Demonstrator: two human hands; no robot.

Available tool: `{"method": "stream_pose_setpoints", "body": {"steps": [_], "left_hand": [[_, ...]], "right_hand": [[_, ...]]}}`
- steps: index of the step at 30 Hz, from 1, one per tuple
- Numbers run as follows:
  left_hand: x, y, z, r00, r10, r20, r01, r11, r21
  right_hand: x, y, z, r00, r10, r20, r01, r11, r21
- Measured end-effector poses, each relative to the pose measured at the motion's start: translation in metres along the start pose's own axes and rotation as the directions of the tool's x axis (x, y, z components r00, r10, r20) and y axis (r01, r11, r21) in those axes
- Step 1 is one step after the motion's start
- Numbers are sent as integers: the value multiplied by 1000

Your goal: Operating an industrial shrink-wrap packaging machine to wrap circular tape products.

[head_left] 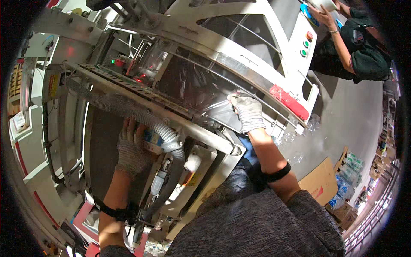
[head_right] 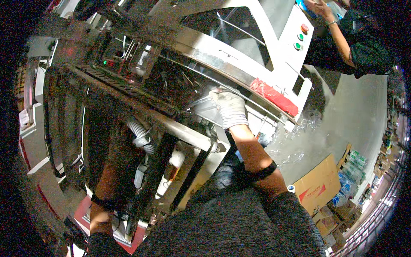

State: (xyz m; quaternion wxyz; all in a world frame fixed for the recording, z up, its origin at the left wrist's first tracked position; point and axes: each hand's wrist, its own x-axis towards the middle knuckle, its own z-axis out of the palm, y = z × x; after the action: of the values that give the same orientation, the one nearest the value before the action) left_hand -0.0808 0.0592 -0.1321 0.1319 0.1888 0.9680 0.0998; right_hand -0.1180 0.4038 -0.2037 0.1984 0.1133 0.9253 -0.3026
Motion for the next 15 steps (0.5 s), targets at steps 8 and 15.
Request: {"method": "stream_pose_setpoints", "body": {"steps": [8,15], "left_hand": [[-2,3,-3,1000,6,-15,-7,999,-32],[-85,-34,10,970,-170,174,154,983,101]], "right_hand": [[28,43,39,983,38,-181,33,926,376],[31,38,40,963,-177,-203,177,984,-17]]}}
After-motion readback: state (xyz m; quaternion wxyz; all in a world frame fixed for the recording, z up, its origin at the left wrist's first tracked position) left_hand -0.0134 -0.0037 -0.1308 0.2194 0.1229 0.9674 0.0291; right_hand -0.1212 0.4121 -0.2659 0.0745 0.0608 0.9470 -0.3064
